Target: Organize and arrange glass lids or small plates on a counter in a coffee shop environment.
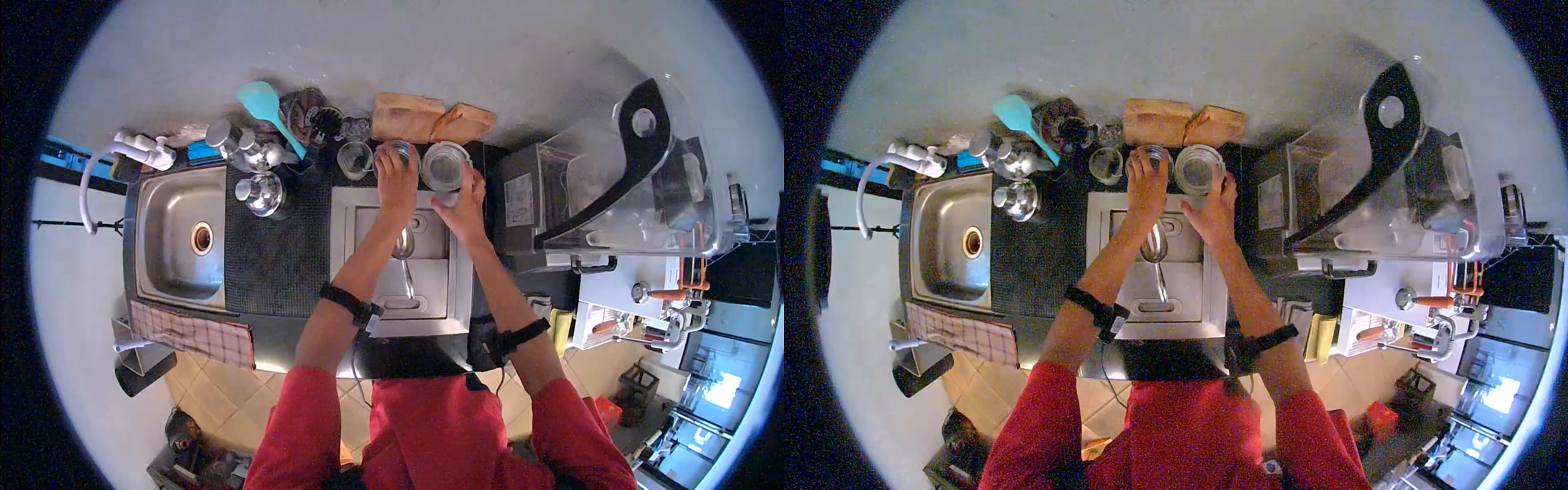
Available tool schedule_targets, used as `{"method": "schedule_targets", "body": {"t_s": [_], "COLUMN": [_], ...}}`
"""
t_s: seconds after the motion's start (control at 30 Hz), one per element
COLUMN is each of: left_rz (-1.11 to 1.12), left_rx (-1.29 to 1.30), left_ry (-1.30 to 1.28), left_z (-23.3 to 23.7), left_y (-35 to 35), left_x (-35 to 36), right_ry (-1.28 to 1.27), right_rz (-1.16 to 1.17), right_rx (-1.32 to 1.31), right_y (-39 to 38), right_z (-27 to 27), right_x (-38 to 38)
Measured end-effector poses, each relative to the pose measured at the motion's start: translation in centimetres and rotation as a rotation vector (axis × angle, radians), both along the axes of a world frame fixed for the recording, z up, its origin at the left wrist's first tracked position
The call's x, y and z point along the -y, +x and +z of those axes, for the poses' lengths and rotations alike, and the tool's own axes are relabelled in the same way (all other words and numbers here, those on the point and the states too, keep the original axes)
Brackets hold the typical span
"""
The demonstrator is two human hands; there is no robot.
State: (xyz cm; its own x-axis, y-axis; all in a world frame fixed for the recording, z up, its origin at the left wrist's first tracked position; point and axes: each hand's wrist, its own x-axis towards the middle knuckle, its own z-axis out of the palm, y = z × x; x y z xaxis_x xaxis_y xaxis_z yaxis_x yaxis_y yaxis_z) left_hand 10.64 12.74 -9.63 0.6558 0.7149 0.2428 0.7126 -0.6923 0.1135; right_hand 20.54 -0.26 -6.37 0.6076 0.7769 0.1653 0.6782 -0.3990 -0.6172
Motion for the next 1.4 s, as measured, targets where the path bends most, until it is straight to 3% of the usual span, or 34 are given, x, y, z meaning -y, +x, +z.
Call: {"method": "schedule_targets", "body": {"t_s": [0.1,0.17,0.3,0.47,1.1,1.37,1.4], "left_rz": [0.066,0.05,0.063,0.045,0.027,0.009,0.005], "left_rx": [0.029,-0.031,-0.046,-0.141,-0.185,0.02,0.1], "left_ry": [0.119,-0.03,-0.008,-0.205,-0.309,-0.609,-0.513], "left_z": [-0.9,0.8,0.4,2.4,3.4,8.3,7.8], "left_y": [0.7,0.5,0.8,0.8,-0.9,-5.5,-6.4], "left_x": [-0.5,-0.5,-0.8,-0.9,0.8,5.5,6.9], "right_ry": [-0.021,-0.032,-0.042,-0.078,0.065,0.227,0.234], "right_rz": [-0.003,-0.008,-0.003,-0.012,-0.047,-0.038,-0.029], "right_rx": [0.045,0.067,0.014,-0.022,-0.053,-0.039,0.01], "right_y": [0.5,0.8,1.4,1.6,1.6,0.6,0.1], "right_z": [-0.5,-0.8,0.2,0.4,0.0,2.2,2.9], "right_x": [-1.3,-2.1,-3.2,-3.8,-3.7,-2.3,-1.5]}}
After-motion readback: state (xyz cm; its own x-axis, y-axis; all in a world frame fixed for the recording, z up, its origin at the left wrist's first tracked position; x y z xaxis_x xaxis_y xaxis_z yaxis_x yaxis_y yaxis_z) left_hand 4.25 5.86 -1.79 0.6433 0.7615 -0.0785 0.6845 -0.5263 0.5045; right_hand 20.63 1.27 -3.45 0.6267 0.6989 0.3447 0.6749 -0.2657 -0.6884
